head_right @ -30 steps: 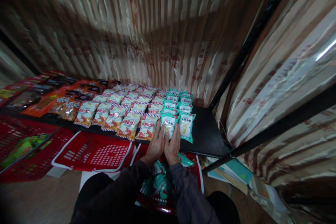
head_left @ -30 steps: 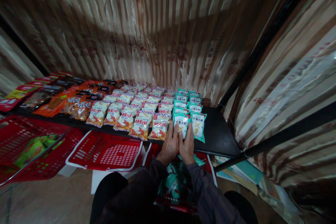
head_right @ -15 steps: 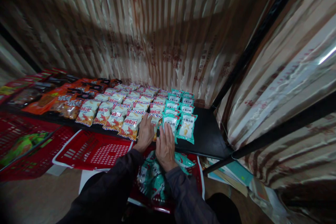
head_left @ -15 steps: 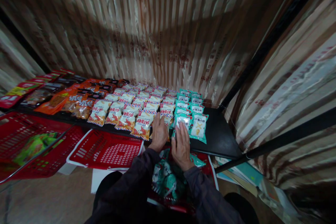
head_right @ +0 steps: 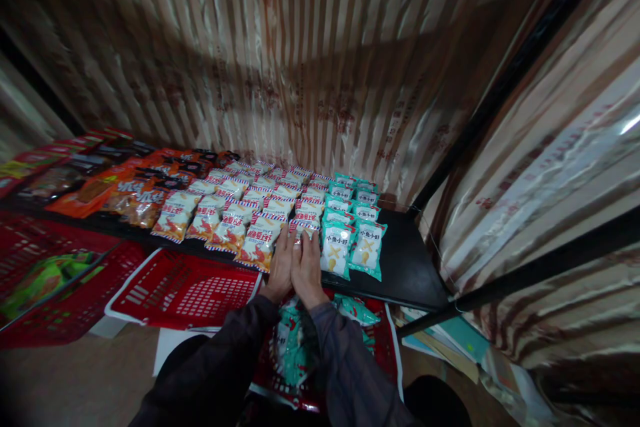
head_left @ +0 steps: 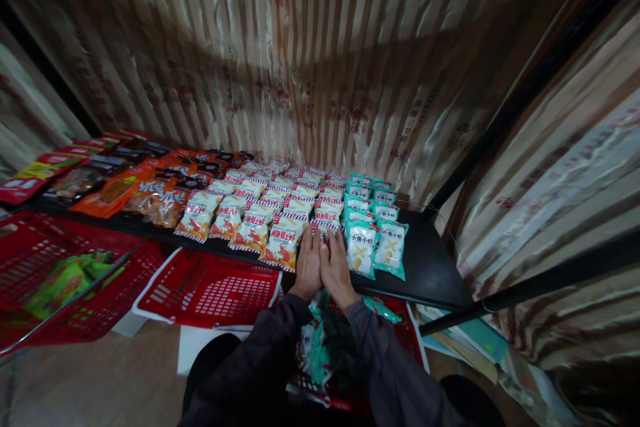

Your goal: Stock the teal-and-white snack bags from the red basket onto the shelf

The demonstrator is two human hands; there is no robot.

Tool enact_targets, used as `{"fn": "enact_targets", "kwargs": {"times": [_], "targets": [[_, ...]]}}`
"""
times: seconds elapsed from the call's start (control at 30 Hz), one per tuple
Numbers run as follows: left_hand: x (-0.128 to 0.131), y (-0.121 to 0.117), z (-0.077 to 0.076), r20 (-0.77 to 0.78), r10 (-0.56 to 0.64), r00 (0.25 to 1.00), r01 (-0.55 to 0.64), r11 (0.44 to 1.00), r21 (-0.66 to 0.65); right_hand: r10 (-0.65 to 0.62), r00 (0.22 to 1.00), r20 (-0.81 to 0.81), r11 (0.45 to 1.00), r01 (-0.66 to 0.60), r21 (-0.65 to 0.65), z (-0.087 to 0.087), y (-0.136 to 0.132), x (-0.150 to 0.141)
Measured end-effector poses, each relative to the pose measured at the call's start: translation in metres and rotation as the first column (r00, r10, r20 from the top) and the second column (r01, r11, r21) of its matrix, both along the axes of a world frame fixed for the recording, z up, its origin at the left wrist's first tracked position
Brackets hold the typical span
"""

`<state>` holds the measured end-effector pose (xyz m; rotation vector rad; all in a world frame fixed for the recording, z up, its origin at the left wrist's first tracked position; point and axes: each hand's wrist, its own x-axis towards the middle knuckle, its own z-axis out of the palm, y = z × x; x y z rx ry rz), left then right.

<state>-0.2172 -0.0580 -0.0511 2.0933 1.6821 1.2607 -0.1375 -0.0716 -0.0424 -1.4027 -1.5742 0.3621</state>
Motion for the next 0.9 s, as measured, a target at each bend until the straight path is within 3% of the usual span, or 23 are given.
{"fn": "enact_targets", "kwargs": {"times": [0.2, 0.5, 0.9], "targets": [[0.001, 0.004, -0.003, 0.071, -0.003, 0.998, 0.005, 1.000, -0.026, -0.043, 0.998, 0.036, 0.999, 0.043, 0.002, 0.005, 0.014, -0.008], [-0.002, 0.003, -0.003, 0.067, -0.059, 0.996, 0.059, 0.998, -0.003, -0.066, 0.997, 0.043, 0.997, 0.065, 0.034, -0.003, 0.014, -0.010], [0.002, 0.005, -0.010, 0.109, -0.009, 0.994, 0.012, 1.000, -0.024, -0.027, 0.998, 0.050, 0.999, 0.024, 0.048, 0.000, 0.015, -0.005]]}}
